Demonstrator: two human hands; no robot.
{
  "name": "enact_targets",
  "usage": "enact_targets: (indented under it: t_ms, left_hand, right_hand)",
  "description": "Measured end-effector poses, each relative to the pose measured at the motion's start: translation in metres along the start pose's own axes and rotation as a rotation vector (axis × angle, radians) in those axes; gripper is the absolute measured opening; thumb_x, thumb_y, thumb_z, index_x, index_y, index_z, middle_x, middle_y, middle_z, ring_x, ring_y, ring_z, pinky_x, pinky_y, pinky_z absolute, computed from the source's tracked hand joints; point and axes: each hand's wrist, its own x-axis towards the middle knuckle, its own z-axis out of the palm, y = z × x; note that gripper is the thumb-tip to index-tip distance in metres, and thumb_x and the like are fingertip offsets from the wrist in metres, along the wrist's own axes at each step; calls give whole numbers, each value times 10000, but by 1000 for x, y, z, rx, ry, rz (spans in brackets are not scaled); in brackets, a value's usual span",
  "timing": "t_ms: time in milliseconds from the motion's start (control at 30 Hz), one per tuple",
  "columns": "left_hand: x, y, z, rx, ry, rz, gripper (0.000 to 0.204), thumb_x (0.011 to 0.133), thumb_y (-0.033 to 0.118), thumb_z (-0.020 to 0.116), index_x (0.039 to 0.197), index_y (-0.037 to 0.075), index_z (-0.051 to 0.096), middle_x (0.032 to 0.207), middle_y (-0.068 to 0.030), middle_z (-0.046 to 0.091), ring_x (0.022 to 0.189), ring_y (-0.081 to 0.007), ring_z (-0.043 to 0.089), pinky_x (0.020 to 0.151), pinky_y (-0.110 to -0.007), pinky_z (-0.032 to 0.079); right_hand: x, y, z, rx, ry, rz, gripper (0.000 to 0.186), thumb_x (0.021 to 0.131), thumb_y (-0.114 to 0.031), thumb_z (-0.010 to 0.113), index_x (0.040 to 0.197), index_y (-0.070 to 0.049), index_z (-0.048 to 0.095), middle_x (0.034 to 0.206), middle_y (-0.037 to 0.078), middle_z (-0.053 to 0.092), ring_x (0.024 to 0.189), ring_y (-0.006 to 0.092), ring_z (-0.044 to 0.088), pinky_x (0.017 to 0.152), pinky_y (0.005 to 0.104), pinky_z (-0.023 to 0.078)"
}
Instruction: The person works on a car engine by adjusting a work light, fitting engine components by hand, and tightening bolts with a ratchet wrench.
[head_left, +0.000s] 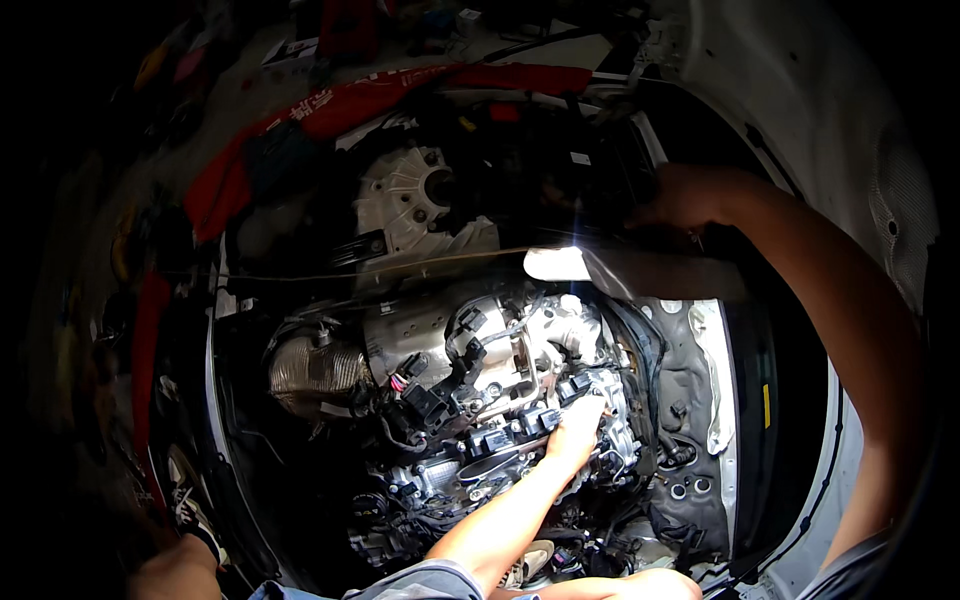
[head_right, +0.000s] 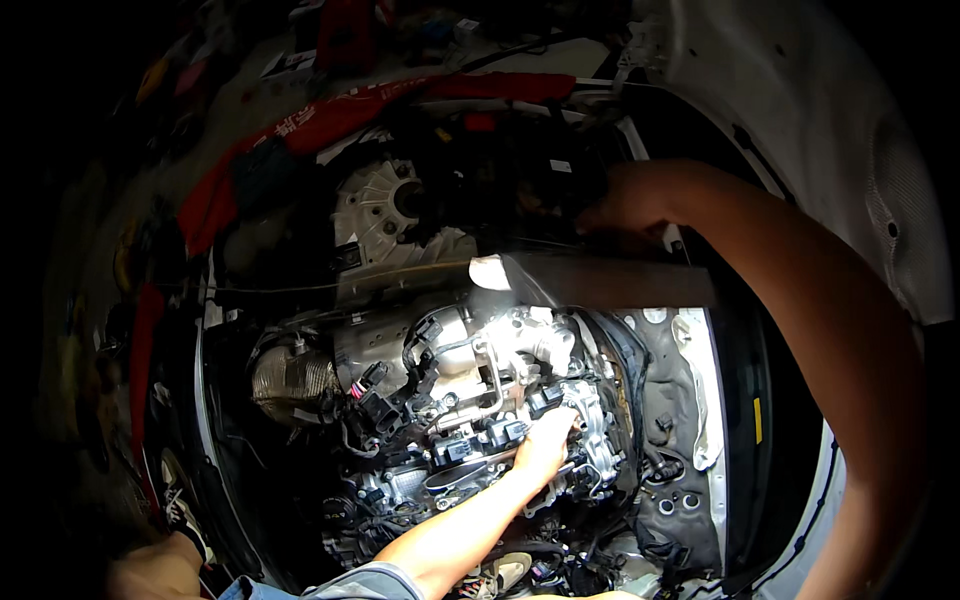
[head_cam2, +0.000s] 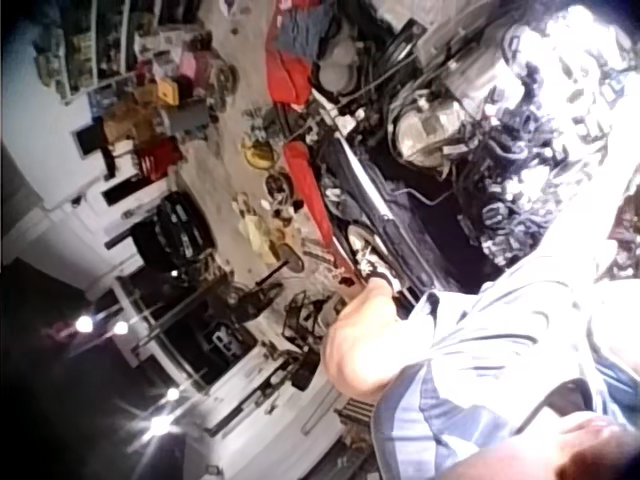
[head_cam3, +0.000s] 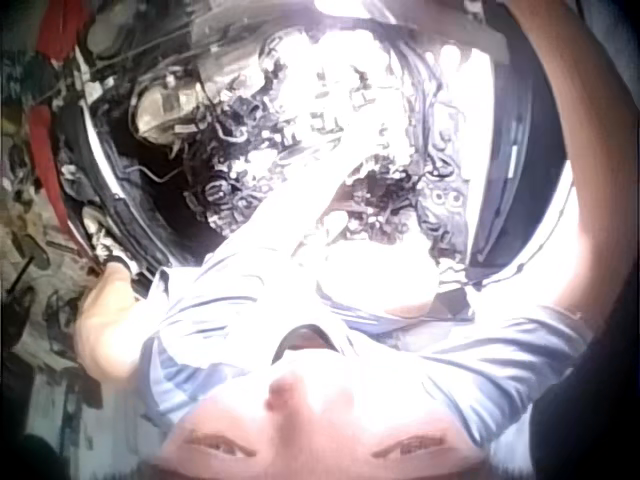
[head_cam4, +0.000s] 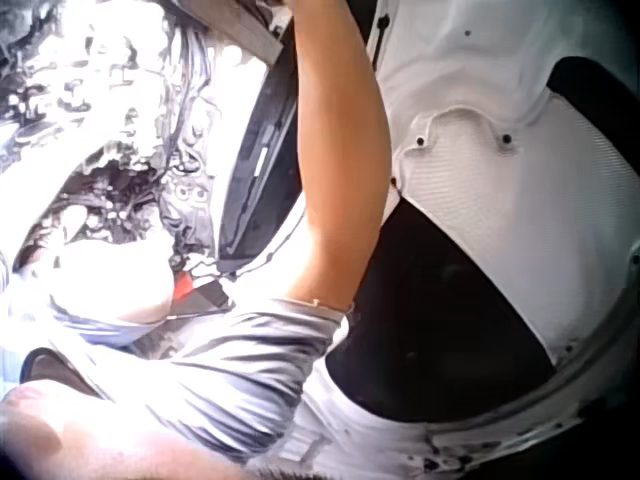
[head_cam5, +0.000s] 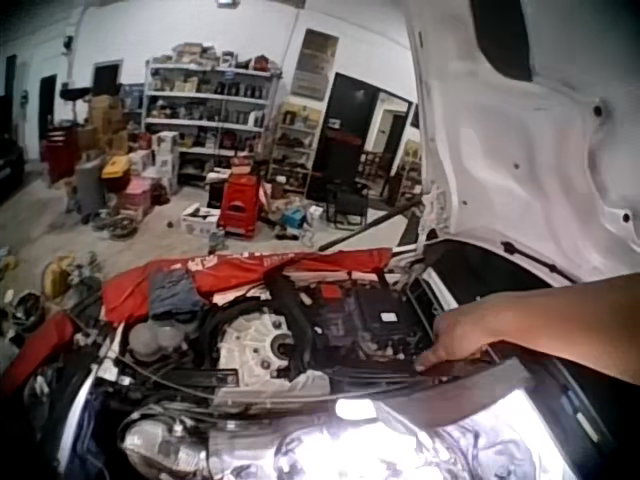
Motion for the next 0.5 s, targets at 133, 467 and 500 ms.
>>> enact_targets:
  t_ms: [133,467,500]
  left_hand:
    - [-2,-7,9,-24,38,68,328,794,-102,548,1102,-8,612,1025,-198,658,998,-377,644,934,-433,512]
    - [16,11,11,47,60,35,334,782,-125,632,1082,21,637,992,-174,623,932,-358,632,814,-417,527]
    - [15,9,13,64,87,87,324,794,-127,623,1077,29,632,928,-160,600,884,-342,623,778,-417,519]
  right_hand:
    - [63,-10,24,-73,-13,-60,625,872,-543,716,1170,4,665,954,135,709,816,236,685,716,395,550]
    - [12,16,-13,-262,451,-167,363,892,-326,639,976,21,702,847,255,670,790,382,679,709,455,525]
    - [-12,23,-17,-225,625,-226,356,886,-313,634,952,29,706,842,274,666,799,404,680,719,468,523]
